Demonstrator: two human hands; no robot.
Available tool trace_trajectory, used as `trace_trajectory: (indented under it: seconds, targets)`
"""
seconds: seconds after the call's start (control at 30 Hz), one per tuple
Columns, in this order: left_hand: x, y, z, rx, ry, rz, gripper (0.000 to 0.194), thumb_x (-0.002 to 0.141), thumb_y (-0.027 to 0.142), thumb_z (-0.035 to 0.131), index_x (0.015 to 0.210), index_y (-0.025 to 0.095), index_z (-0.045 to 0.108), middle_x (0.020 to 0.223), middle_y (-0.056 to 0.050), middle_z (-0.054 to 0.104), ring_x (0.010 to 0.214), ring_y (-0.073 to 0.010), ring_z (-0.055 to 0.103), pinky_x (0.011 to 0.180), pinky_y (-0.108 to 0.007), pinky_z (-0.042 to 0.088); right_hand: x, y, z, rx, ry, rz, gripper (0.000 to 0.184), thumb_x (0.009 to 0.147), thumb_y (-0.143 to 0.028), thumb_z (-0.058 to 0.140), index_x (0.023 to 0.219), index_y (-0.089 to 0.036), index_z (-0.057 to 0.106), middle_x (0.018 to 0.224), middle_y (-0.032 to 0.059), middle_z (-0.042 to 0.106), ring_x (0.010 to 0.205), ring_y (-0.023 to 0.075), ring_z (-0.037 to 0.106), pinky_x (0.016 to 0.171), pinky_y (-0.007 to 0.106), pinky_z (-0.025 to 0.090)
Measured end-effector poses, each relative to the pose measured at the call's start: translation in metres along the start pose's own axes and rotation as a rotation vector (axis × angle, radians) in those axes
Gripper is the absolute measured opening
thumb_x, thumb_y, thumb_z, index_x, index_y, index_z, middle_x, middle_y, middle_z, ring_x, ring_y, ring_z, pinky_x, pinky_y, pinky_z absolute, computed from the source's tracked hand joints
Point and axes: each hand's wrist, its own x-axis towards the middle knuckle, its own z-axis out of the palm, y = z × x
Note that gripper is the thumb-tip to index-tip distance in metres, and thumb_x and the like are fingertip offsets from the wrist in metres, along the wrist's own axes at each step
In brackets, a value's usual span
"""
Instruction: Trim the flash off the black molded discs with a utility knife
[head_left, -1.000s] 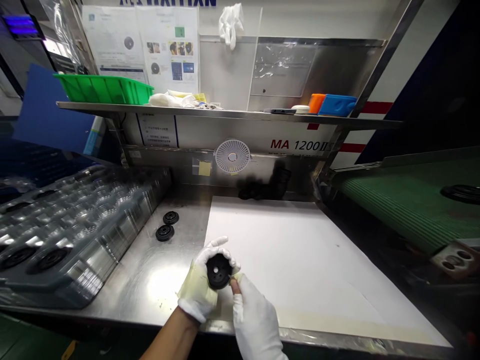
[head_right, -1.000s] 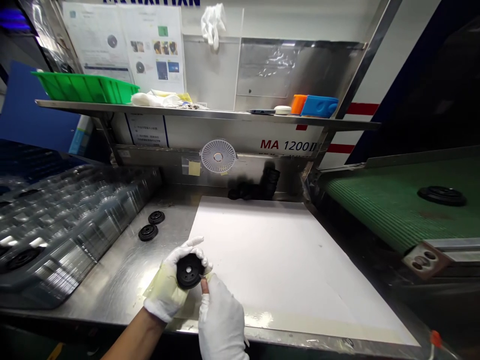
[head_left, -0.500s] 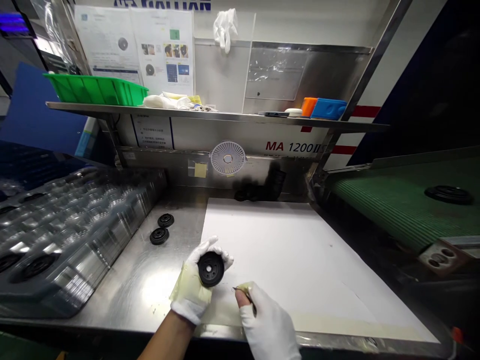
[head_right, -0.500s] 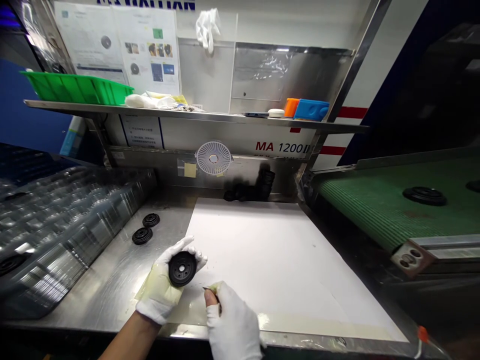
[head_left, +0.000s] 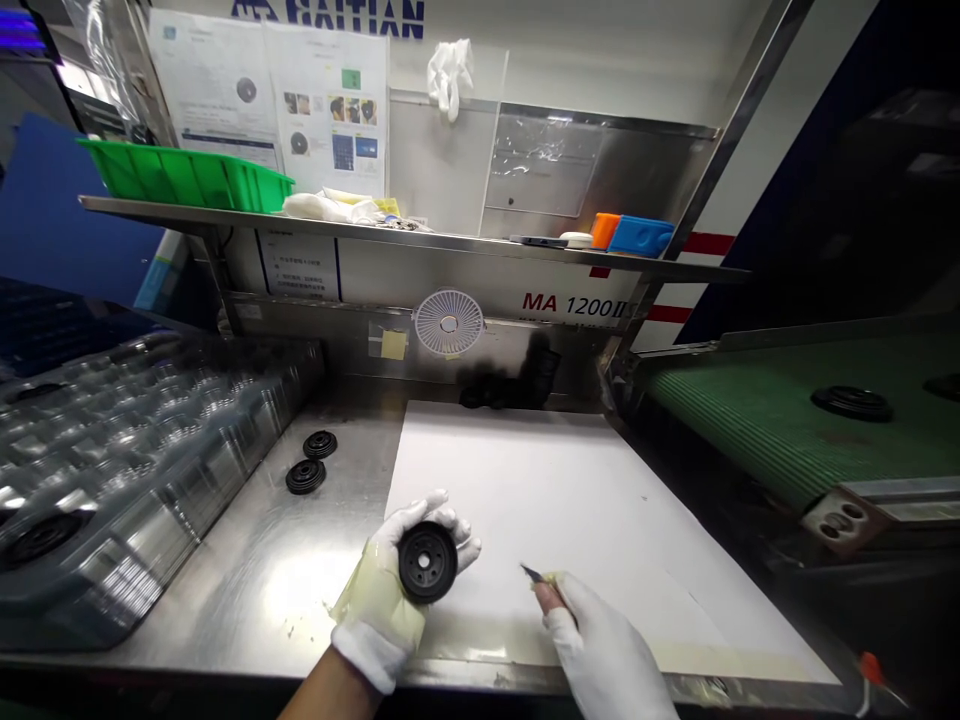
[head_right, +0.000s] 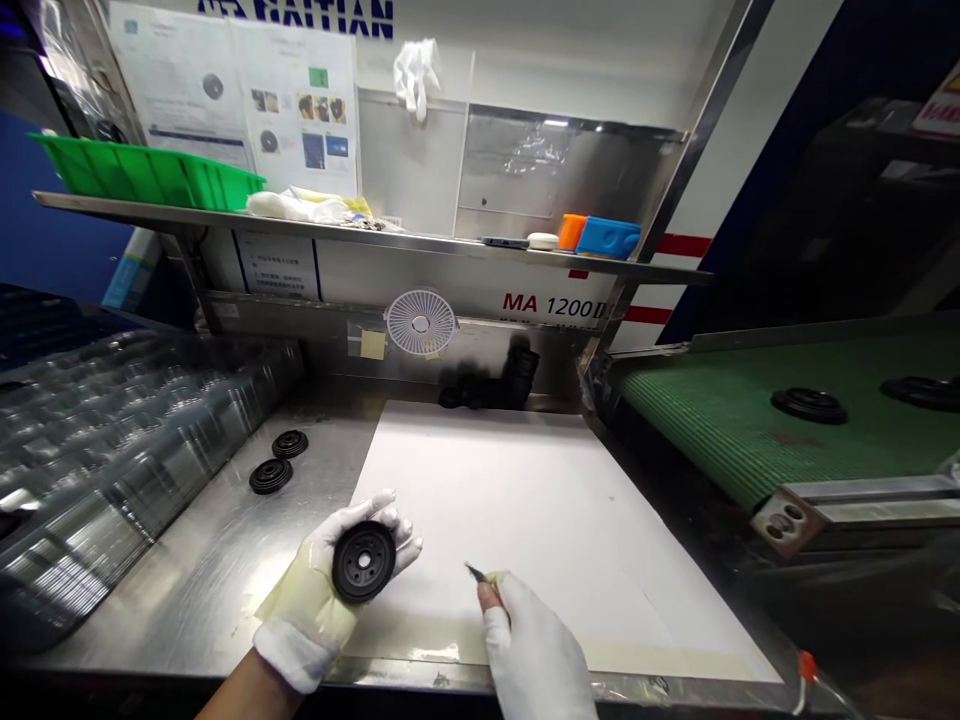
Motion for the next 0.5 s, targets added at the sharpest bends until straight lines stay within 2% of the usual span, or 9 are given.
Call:
trace_trajectory:
  seconds: [0.1,0.23,0.33,0.43,0.5]
  targets:
    - [0.0,0.001,-0.002,-0.026,0.009,-0.044,0.012,0.073,0.019,0.062,0.083,0.013,0.061,0.071,-0.004,0.059,0.074,-0.0192,0.062,0.082,-0.045,0.05,-0.005,-0.007,0.005,0.124,0.044,-0.042,0.034,0.089,-0.043,0.032,0.087,-0.028,0.062,0.073,0.0002,0.067,0.066,0.0199,0.062,0.055,0.027,0.044]
    - [0.005,0.003,-0.007,-0.072,0.02,-0.123,0.013,0.073,0.018,0.063,0.084,0.012,0.061,0.078,-0.005,0.062,0.079,-0.0201,0.063,0.084,-0.045,0.049,-0.012,-0.01,0.015,0.194,0.18,-0.012,0.034,0.086,-0.042,0.038,0.107,-0.029,0.062,0.089,0.0022,0.071,0.078,0.0212,0.065,0.063,0.027,0.047]
    - [0.006,0.003,-0.008,-0.077,0.022,-0.138,0.015,0.072,0.018,0.064,0.085,0.012,0.061,0.081,-0.006,0.063,0.081,-0.0207,0.063,0.084,-0.044,0.05,-0.017,-0.01,0.018,0.187,0.178,0.024,0.034,0.084,-0.043,0.043,0.112,-0.033,0.06,0.098,0.0003,0.07,0.084,0.023,0.065,0.069,0.03,0.048]
    - [0.005,-0.001,-0.005,-0.067,0.007,-0.128,0.013,0.072,0.018,0.064,0.083,0.012,0.06,0.079,-0.006,0.062,0.079,-0.0195,0.063,0.085,-0.043,0.05,-0.021,-0.011,0.016,0.181,0.15,0.056,0.03,0.084,-0.045,0.044,0.107,-0.037,0.061,0.098,-0.0023,0.07,0.089,0.0237,0.064,0.072,0.031,0.047]
    - [0.004,-0.001,-0.001,-0.036,0.006,-0.107,0.011,0.073,0.018,0.063,0.081,0.012,0.061,0.077,-0.006,0.062,0.077,-0.0191,0.063,0.082,-0.042,0.051,-0.023,-0.011,0.012,0.152,0.134,0.06,0.027,0.084,-0.047,0.041,0.091,-0.034,0.064,0.082,-0.0025,0.07,0.076,0.0218,0.065,0.064,0.029,0.047]
